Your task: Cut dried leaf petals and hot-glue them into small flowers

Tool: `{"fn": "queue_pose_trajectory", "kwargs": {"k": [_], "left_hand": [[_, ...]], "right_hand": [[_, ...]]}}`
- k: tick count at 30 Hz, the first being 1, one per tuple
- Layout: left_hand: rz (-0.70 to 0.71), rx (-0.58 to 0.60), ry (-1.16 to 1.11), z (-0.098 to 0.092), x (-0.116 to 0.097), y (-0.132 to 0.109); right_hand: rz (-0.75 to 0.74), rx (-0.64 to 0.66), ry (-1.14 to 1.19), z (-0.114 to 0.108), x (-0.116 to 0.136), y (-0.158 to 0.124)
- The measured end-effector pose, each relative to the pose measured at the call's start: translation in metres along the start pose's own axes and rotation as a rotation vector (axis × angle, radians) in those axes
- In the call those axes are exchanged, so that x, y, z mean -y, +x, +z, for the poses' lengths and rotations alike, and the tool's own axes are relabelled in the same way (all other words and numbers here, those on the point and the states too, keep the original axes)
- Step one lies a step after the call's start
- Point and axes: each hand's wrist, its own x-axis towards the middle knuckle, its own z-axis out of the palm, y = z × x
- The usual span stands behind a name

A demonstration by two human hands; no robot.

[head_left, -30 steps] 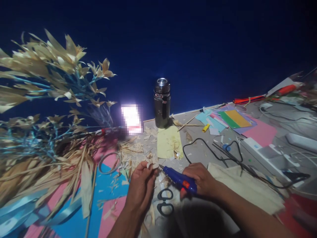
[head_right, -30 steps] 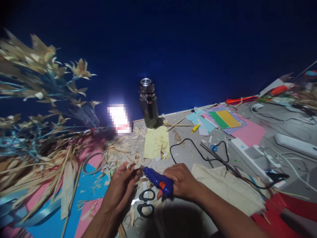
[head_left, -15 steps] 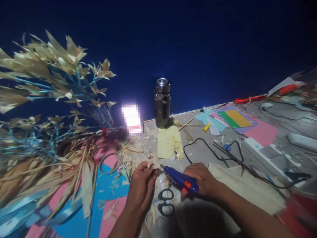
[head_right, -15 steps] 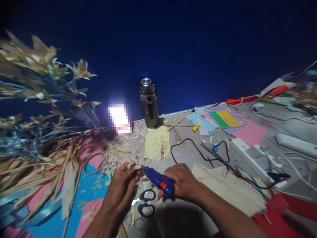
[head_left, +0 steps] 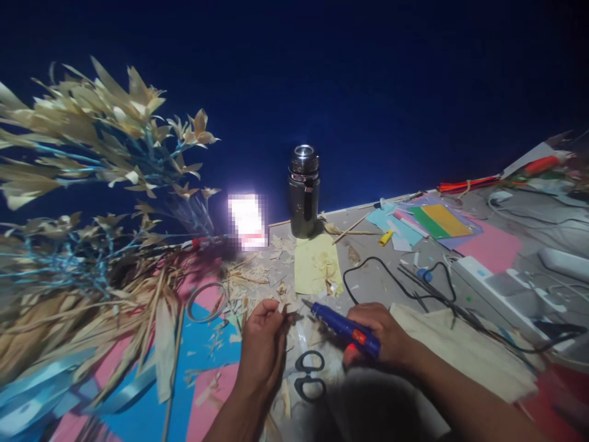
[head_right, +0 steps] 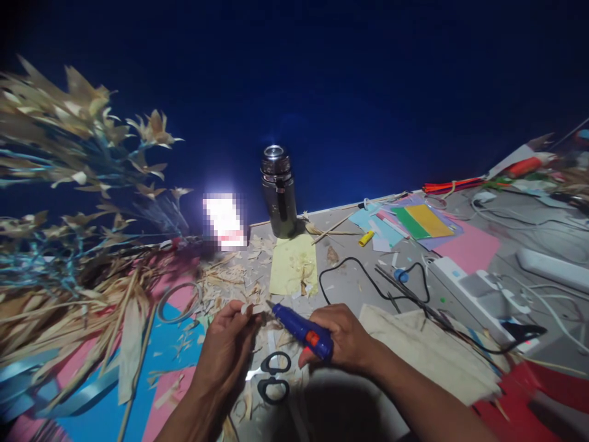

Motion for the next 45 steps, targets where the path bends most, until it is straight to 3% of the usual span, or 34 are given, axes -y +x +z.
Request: {"fn": "queue_pose_trajectory", "kwargs": {"k": [9, 16, 29, 37, 41, 45], "left_hand": [[0.042, 0.011, 0.102, 0.003, 0.000, -0.005], [0.040, 0.009, 0.068, 0.005, 0.000, -0.006], [0.034, 0.048, 0.054, 0.001, 0.001, -0.003], [-0.011, 0.049, 0.042, 0.001, 0.000, -0.004], [-0.038, 0.019, -0.041, 0.001, -0.004, -0.003], [-0.062, 0.037, -0.084, -0.001, -0.006, -0.002]], "right_hand": [[0.132, 0.102, 0.052, 0.005, -0.001, -0.005], [0.036, 0.114, 0.034, 0.009, -0.003, -0.005], [0.037, 0.108, -0.002, 0.001, -0.004, -0.005], [0.007, 0.102, -0.063, 0.010, -0.008, -0.006], [0.063, 0.107, -0.118, 0.001, -0.012, -0.006], [0.151, 0.222, -0.266, -0.016, -0.011, -0.004]]}}
